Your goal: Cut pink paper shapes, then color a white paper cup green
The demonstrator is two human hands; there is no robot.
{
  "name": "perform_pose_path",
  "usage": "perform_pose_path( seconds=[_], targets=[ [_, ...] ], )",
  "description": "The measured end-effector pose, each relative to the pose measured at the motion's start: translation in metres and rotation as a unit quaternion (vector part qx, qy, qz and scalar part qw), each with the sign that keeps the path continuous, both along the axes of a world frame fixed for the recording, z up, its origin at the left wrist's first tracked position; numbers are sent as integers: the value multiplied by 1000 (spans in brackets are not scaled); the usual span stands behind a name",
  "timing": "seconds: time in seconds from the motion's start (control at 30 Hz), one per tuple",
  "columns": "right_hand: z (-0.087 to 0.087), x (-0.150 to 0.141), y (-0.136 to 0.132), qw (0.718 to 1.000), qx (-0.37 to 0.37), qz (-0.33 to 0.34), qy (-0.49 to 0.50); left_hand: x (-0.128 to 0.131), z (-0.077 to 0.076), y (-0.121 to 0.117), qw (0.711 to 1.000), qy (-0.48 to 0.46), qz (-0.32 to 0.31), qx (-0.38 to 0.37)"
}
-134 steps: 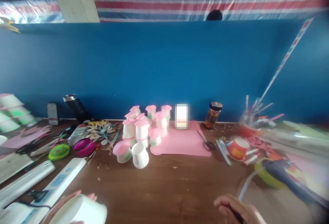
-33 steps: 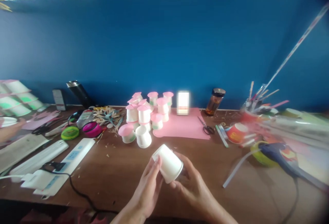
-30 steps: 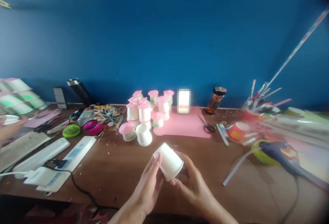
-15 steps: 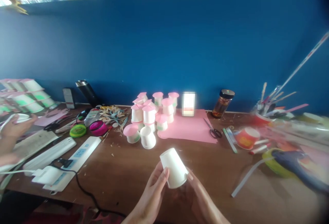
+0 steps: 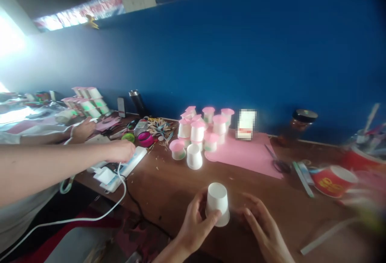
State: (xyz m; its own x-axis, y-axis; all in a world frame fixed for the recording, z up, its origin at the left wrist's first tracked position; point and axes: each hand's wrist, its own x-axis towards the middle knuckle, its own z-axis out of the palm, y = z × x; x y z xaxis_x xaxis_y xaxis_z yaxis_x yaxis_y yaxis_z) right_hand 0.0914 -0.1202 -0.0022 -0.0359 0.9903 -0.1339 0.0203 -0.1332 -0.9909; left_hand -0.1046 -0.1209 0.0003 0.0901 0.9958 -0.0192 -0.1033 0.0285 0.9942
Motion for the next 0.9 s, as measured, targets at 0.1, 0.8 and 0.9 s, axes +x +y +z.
perform_pose_path(
  seconds=[0.1, 0.8, 0.9],
  targets=[
    [-2, 1, -3, 1000, 12, -15, -20, -2, -2, 0, 1000, -4, -9, -1],
    [0, 3, -17, 993, 60, -36, -100, -8, -8, -8, 998, 57, -22, 21],
    [7, 10, -10, 988, 80, -20, -129, -9, -11, -9, 998, 64, -20, 15]
  ],
)
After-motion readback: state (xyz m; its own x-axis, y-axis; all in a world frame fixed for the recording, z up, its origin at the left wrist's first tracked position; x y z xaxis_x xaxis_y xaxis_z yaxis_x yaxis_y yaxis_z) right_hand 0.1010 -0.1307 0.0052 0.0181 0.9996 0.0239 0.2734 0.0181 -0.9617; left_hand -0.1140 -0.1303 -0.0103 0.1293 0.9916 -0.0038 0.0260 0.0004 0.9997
